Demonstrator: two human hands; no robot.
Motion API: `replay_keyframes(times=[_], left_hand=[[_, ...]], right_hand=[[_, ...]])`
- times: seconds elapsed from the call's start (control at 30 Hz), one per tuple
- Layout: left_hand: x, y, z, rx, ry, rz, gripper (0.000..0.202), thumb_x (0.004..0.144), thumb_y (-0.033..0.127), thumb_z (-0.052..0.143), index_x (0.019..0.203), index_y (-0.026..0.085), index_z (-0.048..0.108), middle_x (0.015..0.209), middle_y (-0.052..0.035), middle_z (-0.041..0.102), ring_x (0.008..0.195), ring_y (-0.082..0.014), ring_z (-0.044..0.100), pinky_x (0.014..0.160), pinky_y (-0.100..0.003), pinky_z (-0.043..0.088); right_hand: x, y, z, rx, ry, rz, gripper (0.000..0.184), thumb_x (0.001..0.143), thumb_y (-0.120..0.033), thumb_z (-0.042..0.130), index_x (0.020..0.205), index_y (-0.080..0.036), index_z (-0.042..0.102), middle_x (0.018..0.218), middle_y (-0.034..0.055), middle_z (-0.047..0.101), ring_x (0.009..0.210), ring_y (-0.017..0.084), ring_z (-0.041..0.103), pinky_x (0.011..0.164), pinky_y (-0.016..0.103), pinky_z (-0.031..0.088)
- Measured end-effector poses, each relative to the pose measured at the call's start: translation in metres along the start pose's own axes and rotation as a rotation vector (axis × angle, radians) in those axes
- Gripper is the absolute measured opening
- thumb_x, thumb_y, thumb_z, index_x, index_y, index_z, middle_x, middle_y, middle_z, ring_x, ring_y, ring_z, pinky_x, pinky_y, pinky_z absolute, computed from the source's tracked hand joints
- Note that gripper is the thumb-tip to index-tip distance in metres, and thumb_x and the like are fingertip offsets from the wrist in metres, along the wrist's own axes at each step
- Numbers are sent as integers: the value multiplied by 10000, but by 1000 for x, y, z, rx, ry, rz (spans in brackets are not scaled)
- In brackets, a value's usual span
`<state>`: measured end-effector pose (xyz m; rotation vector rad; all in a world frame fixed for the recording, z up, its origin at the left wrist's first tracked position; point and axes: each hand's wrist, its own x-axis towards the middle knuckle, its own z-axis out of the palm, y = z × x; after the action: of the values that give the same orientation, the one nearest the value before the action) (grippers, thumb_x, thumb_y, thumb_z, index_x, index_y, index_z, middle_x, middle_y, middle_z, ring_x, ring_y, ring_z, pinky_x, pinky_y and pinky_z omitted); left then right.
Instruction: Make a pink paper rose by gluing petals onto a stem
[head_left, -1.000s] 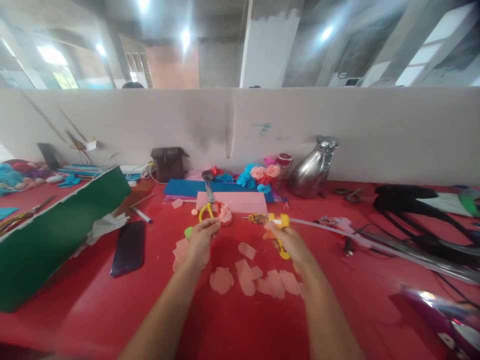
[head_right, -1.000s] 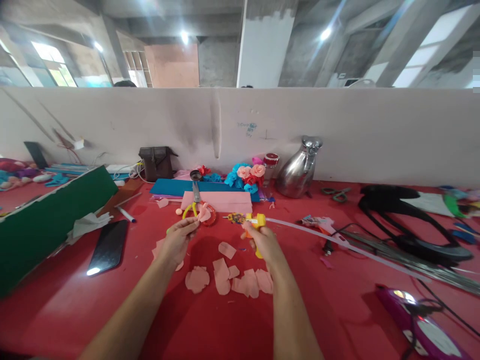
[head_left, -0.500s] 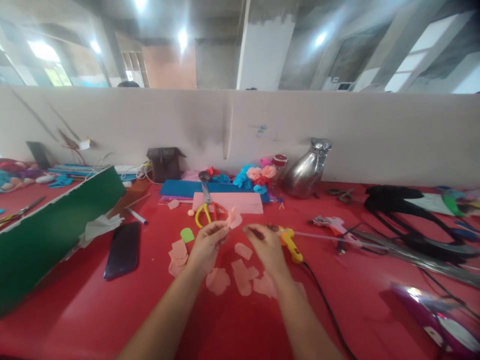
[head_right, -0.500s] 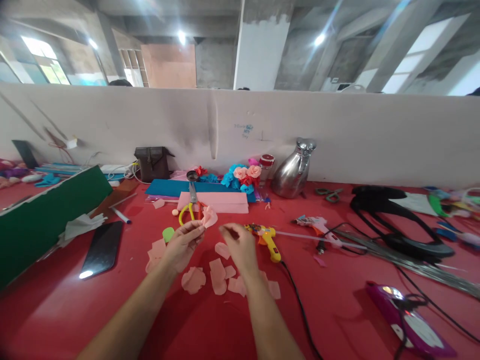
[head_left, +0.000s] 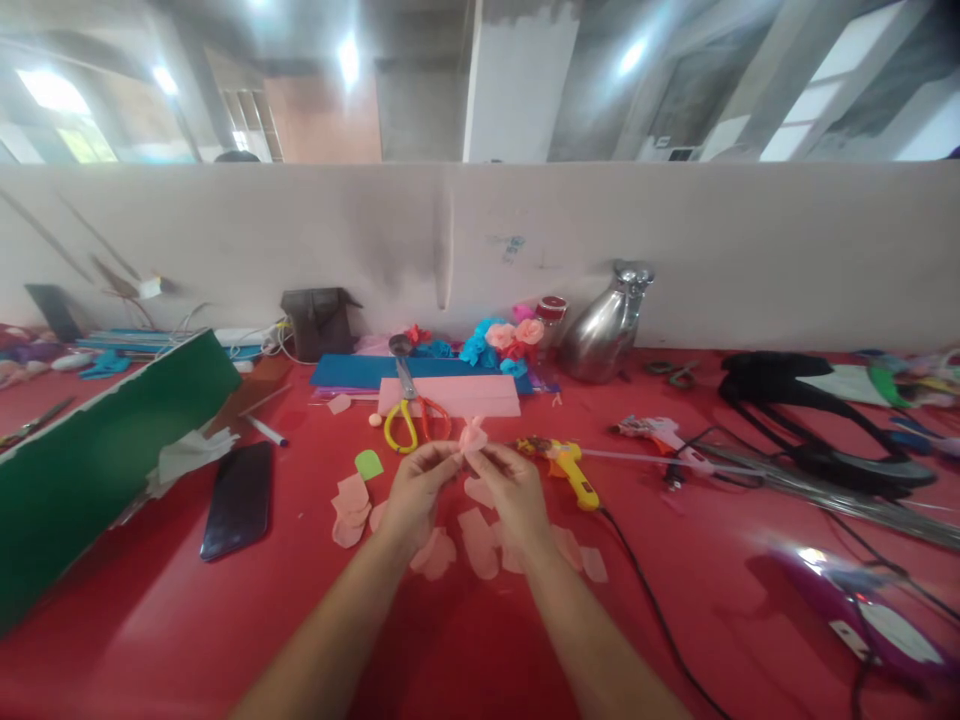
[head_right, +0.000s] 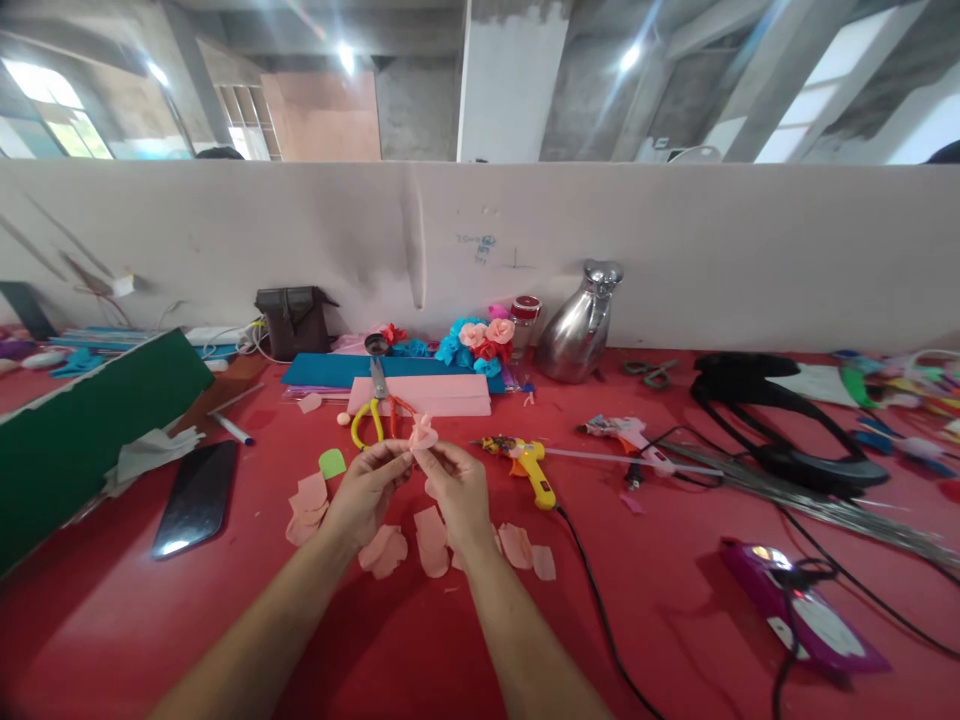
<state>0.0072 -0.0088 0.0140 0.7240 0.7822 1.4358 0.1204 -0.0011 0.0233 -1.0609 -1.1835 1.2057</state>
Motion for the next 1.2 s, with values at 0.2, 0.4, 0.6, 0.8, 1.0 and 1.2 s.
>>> replay_keyframes(times=[0.2,0.4,0.6,0.8,1.0,1.2], left_hand=[[-1,-4,1,14,8,35,139,642,217,723,761,157,682,708,-7,652,609,-68,536,629,-194,423],[0,-9,0,93,31,86,133,655,226,708,766,157,682,734,-18,662,659,-90,556,663,-212,431],[0,-10,0,133,48,145,131,663,229,693,778,167,680,752,-20,660,708,-118,568,713,-244,436],[0,-7,-5,95,27,102,130,649,205,703,772,172,678,727,-1,626,640,-81,515,642,-204,403],[6,-3,-14,114,-23,78,104,643,198,710,734,175,665,710,2,613,680,-94,531,676,-212,405],[10,-4,-19,141,-84,96,122,627,218,723,721,181,654,724,-8,643,700,-126,570,719,-257,430]], right_hand=[[-2,-1,3,97,39,100,201,667,-369,681,749,-186,686,723,15,643,695,149,553,600,251,417],[-2,3,6,218,87,167,249,627,-374,713,781,-187,655,752,24,641,667,142,550,544,235,399],[-3,9,7,260,90,162,244,608,-317,733,810,-217,640,756,3,625,665,142,543,540,240,389],[1,7,2,490,-70,107,133,667,-214,642,797,-217,668,806,4,638,740,130,542,642,238,408],[4,7,-5,579,-127,247,113,681,-225,633,775,-194,687,723,-2,644,619,92,517,568,208,374],[1,5,-1,576,-128,243,67,639,-228,693,673,-184,655,622,-21,605,578,91,504,548,212,355]])
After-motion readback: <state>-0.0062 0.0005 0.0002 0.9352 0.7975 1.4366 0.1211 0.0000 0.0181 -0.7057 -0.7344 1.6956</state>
